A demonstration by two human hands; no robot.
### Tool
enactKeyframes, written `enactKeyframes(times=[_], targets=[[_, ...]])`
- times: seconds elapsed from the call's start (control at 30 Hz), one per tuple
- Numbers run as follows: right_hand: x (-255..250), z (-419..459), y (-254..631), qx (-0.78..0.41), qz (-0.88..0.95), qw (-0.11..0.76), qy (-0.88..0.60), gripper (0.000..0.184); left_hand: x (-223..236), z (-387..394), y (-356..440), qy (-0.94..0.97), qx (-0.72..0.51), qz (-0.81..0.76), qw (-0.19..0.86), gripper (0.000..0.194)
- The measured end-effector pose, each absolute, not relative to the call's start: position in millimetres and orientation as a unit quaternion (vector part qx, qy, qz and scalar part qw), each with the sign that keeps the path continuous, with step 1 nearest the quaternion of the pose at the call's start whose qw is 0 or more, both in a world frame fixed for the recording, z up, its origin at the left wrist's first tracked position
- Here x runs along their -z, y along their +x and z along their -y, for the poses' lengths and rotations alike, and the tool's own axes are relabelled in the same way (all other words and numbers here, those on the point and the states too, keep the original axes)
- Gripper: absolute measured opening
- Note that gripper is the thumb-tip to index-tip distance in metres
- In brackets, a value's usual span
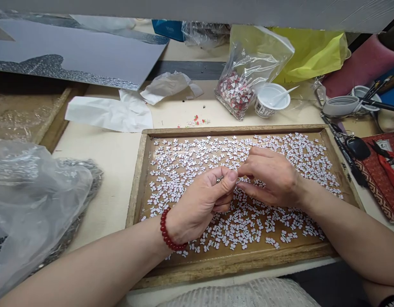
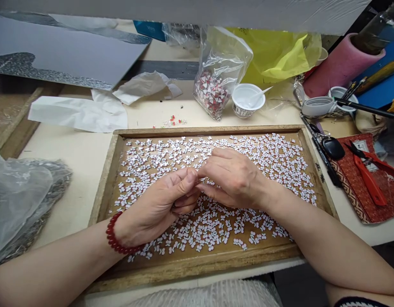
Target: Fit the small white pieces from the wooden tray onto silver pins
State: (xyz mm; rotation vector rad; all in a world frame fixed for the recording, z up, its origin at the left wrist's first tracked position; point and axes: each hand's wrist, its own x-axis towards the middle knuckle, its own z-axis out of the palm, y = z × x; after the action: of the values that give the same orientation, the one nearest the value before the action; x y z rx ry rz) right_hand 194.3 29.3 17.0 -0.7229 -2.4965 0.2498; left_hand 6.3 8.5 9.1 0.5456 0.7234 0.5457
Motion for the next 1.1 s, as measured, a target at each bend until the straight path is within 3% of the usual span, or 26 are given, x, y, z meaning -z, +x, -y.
enactKeyframes(times=[1.1], targets=[[-16.2, -26.8, 194.1, -0.107, 0.918, 0.284, -0.253, 0.008, -10.1, -10.3, 5.9, 0.218, -0.224, -0.312, 0.897, 0.028]])
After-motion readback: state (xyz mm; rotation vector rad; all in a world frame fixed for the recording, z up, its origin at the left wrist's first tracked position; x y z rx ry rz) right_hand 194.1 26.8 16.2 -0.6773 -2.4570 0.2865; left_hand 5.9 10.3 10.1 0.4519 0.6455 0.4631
